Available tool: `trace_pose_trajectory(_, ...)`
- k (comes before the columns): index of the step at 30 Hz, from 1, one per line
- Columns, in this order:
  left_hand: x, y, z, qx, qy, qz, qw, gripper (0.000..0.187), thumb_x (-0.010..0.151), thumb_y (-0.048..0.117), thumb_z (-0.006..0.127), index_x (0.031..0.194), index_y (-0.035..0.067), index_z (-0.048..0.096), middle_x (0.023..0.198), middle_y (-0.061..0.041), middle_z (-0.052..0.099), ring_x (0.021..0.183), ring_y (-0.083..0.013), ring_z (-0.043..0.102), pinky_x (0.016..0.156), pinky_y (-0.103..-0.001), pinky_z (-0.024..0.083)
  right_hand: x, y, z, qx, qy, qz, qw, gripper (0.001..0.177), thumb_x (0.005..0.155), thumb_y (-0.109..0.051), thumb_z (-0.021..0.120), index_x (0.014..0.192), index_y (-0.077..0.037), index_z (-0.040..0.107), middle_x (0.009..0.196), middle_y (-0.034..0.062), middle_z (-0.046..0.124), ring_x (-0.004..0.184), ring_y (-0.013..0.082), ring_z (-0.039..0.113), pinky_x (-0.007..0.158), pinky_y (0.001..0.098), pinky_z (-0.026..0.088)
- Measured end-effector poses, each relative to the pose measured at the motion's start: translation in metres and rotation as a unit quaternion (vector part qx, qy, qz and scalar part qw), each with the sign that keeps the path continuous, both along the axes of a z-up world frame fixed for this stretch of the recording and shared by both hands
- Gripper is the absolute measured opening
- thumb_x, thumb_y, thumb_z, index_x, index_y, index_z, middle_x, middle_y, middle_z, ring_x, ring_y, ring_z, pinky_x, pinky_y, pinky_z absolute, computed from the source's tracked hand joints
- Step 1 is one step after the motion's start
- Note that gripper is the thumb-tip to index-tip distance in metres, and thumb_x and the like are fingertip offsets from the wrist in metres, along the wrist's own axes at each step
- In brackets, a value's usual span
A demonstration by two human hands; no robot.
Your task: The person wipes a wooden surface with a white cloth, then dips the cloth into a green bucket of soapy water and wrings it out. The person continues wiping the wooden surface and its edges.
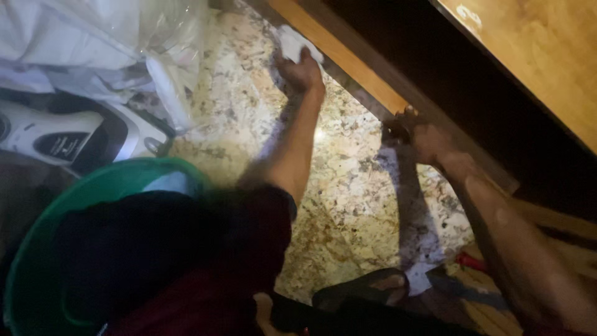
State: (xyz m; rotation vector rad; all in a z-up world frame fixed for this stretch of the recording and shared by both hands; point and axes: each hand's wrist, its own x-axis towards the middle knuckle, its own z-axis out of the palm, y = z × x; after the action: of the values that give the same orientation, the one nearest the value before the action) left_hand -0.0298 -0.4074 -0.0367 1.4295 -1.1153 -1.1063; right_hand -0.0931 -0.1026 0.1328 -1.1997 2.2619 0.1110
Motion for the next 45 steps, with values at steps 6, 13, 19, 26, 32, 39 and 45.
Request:
trace_pose_trajectory(6,0.001,-0.156,-0.031,-0.144,-0.03,0.056,0.988,0.073,0.085,0.017,0.081,0.141,-0.012,0.044,0.144,-0.028,0.054,0.136,-0.0385,0.053,0.118,-0.042,0.04,0.005,0.013,-0.002,-0.09,-0.027,0.043,0.995,0.056,0.089,-0.023,0.063,0.145,-0.024,0.053,0.157,0.0187,0.044,0.143,0.0418,0.042,0.119,0.0515,0.036)
trace_pose_trajectory(13,0.026,-0.17,-0.022,-0.008,0.159,-0.104,0.982,0.072,0.09,0.008,0.066,0.154,0.0,0.034,0.154,-0.022,0.041,0.13,-0.041,0.051,0.104,-0.049,0.045,-0.006,0.014,-0.027,-0.069,-0.001,0.062,0.996,0.057,0.089,-0.02,0.063,0.146,-0.018,0.054,0.156,0.0197,0.042,0.139,0.0448,0.042,0.114,0.0535,0.037)
trace_pose_trajectory(19,0.01,-0.001,0.037,-0.022,-0.017,-0.082,0.996,0.062,0.086,0.003,0.059,0.147,-0.002,0.045,0.148,-0.026,0.051,0.136,-0.0412,0.051,0.117,-0.047,0.039,-0.02,0.019,-0.063,-0.145,0.02,0.09,0.985,0.065,0.079,-0.009,0.06,0.143,-0.019,0.057,0.151,0.0128,0.053,0.139,0.0353,0.051,0.117,0.0487,0.041)
trace_pose_trajectory(26,0.037,0.265,0.125,0.274,-0.145,-0.317,0.896,0.076,0.085,0.022,0.061,0.154,0.012,0.031,0.145,-0.027,0.045,0.129,-0.0437,0.049,0.106,-0.053,0.041,-0.033,0.024,-0.011,-0.131,-0.089,0.032,0.987,0.067,0.081,-0.007,0.068,0.147,-0.01,0.058,0.155,0.0224,0.046,0.141,0.0459,0.045,0.112,0.0514,0.036)
trace_pose_trajectory(32,0.031,0.372,0.096,0.5,0.191,-0.387,0.751,0.071,0.081,-0.003,0.056,0.151,0.002,0.039,0.126,-0.033,0.06,0.112,-0.0575,0.064,0.071,-0.05,0.046,-0.03,0.066,0.031,-0.055,-0.05,-0.15,0.986,0.059,0.09,-0.017,0.058,0.149,-0.018,0.057,0.136,0.0196,0.066,0.117,0.0405,0.066,0.101,0.0454,0.052)
trace_pose_trajectory(39,0.016,0.39,0.115,0.529,0.314,-0.43,0.661,0.077,0.092,0.031,0.072,0.152,0.004,0.033,0.138,-0.015,0.053,0.115,-0.0412,0.057,0.085,-0.043,0.056,-0.044,0.144,0.028,0.095,-0.034,-0.282,0.954,0.041,0.109,-0.034,0.046,0.14,-0.015,0.064,0.127,0.0207,0.067,0.111,0.037,0.064,0.094,0.0456,0.051)
trace_pose_trajectory(45,0.016,0.31,0.18,0.238,0.143,-0.523,0.806,0.062,0.102,0.049,0.059,0.146,0.006,0.055,0.116,-0.024,0.067,0.094,-0.0271,0.062,0.078,-0.039,0.055,-0.08,0.201,0.001,-0.158,-0.324,-0.517,0.776,0.038,0.114,-0.033,0.037,0.135,-0.017,0.063,0.105,0.0077,0.068,0.087,0.0182,0.06,0.082,0.0387,0.052)
